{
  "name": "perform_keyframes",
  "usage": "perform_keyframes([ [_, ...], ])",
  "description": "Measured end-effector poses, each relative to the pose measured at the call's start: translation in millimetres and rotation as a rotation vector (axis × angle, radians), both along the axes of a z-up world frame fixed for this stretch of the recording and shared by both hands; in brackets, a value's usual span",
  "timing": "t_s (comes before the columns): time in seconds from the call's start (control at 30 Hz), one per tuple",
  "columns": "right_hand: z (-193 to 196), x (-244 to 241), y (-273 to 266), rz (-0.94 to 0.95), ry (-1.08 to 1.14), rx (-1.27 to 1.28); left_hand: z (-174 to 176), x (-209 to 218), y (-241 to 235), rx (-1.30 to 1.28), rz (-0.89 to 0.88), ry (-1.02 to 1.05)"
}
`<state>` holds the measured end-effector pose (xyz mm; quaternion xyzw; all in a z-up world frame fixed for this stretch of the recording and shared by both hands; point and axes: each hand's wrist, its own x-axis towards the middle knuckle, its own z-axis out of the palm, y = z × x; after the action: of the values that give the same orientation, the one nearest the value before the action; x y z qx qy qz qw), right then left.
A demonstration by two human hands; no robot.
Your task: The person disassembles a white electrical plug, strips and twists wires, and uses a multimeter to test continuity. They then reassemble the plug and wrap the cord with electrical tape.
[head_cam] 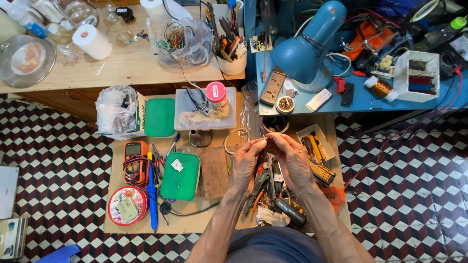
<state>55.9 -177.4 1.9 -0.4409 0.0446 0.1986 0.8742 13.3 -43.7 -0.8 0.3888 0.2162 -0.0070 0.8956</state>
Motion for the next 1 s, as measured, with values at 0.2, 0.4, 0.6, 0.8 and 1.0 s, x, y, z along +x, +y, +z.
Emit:
perform_keyframes([
  [0.2, -5, -1, 4, -0.017, -0.035, -0.28, 10, 1, 4, 0.354, -0.023, -0.05],
  [0.4, -7, 5, 10, -0.04, -0.021, -0.228, 14, 0, 4, 0.455, 0.012, -0.03],
  [0.6, -9, 3, 6, -0.026, -0.004, -0.188, 27, -5, 0, 0.775, 0.037, -0.054],
  [0.8, -19, 4, 3, -0.024, -0.049, -0.151, 27, -6, -2, 0.833, 0.079, -0.077],
  [1.0, -24, 1, 0, 0.008, -0.044, -0.09, 7, -2, 3, 0.514, 0.017, -0.032],
])
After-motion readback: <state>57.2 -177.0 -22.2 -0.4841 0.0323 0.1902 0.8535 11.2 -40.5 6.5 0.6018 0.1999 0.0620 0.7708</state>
